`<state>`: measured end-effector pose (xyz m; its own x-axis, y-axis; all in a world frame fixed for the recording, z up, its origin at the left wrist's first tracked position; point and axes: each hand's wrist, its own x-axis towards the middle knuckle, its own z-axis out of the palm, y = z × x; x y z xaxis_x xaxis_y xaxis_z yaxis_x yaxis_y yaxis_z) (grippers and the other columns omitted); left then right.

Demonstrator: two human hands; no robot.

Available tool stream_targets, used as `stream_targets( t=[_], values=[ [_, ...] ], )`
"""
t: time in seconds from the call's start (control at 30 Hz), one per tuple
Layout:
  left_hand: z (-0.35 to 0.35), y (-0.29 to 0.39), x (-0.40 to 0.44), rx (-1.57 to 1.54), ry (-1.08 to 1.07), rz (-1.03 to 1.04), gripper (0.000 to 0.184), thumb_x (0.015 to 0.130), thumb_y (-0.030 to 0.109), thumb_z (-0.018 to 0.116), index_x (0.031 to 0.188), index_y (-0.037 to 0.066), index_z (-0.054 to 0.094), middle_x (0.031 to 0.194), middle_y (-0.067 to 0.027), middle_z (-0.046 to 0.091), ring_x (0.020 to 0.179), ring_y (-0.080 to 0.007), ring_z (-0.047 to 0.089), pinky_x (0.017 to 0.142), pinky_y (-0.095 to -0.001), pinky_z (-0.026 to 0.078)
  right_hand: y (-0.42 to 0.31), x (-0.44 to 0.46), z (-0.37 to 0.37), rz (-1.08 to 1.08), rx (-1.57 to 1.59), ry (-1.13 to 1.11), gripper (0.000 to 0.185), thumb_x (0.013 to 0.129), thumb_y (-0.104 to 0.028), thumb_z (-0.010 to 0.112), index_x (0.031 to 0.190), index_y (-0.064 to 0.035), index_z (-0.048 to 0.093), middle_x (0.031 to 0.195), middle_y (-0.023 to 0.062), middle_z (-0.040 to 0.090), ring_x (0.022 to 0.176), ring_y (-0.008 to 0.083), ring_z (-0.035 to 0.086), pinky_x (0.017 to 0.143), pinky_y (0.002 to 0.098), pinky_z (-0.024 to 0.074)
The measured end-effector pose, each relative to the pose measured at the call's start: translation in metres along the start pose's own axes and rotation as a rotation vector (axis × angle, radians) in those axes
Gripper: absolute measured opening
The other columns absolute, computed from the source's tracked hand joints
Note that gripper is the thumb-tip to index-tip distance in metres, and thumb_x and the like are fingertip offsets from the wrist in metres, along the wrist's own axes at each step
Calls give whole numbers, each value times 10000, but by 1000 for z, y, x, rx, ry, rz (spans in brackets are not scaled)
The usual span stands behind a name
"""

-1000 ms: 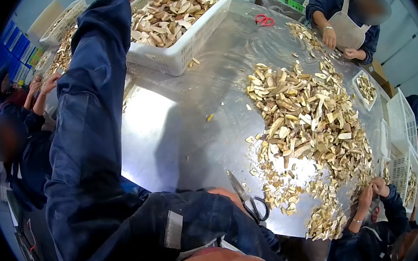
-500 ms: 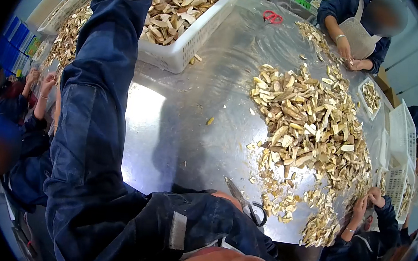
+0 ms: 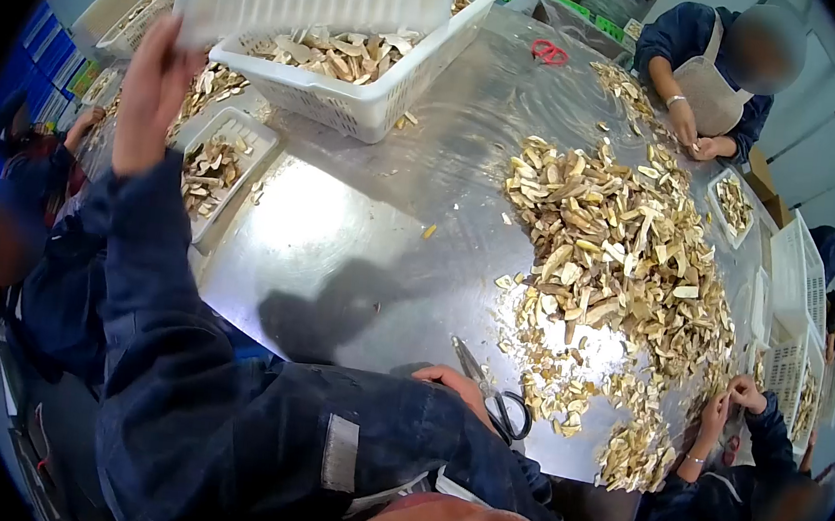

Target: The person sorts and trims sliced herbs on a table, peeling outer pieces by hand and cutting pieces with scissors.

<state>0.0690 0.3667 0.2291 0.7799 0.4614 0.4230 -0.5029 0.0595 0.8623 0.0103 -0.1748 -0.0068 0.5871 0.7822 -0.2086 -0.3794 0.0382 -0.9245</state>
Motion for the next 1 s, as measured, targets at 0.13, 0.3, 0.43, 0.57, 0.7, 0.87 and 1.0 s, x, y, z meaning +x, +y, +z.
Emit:
stream_targets(
  t=[0.13,0.3,0.43,0.57,0.7,0.87,1.0],
  values=[
    [22,-9,-143,-2,58,-302,293,1018,247,548,1215,30,568,1157,-49,643,894,-127,643,734,-250,532,0,1,2,85,-125,75,244,997,-172,614,1152,12,652,1079,58,668,1007,119,610,885,258,477],
    [-7,-71,-262,-170,-36,-735,197,1023,205,523,1168,73,547,1070,-72,665,800,-121,641,592,-271,505,5,0,10,89,-135,148,244,993,-189,627,1142,1,660,982,42,670,922,104,604,821,246,480],
    [-9,-104,-276,-42,40,-823,174,1026,252,535,1065,82,539,974,-37,644,693,-123,580,551,-262,448,1,-2,11,110,-123,160,246,994,-194,625,1140,2,659,950,34,661,888,99,594,792,244,480],
    [-13,-105,-247,577,-31,-827,237,1011,281,561,949,52,553,830,-43,595,671,-145,555,582,-288,444,8,-4,8,90,-75,169,250,992,-198,629,1140,1,657,945,31,658,872,99,590,773,243,481],
    [10,-94,-204,1279,-90,-226,297,979,252,598,850,-11,551,711,-120,517,648,-203,541,604,-344,429,10,-1,6,54,-148,154,242,990,-191,634,1146,-8,659,947,23,656,874,95,591,771,240,481],
    [113,-80,-104,1122,-230,198,237,942,203,619,904,-30,593,782,-195,588,718,-341,585,665,-393,461,7,-3,7,38,-167,154,224,988,-192,640,1124,-17,674,952,21,654,884,83,588,777,236,479],
    [137,-120,6,1294,-369,289,238,899,215,610,921,-16,661,898,-230,659,830,-387,646,709,-465,498,7,-3,10,35,-97,155,202,986,-172,646,1107,-12,668,909,-6,620,842,60,555,746,215,449]
  ],
)
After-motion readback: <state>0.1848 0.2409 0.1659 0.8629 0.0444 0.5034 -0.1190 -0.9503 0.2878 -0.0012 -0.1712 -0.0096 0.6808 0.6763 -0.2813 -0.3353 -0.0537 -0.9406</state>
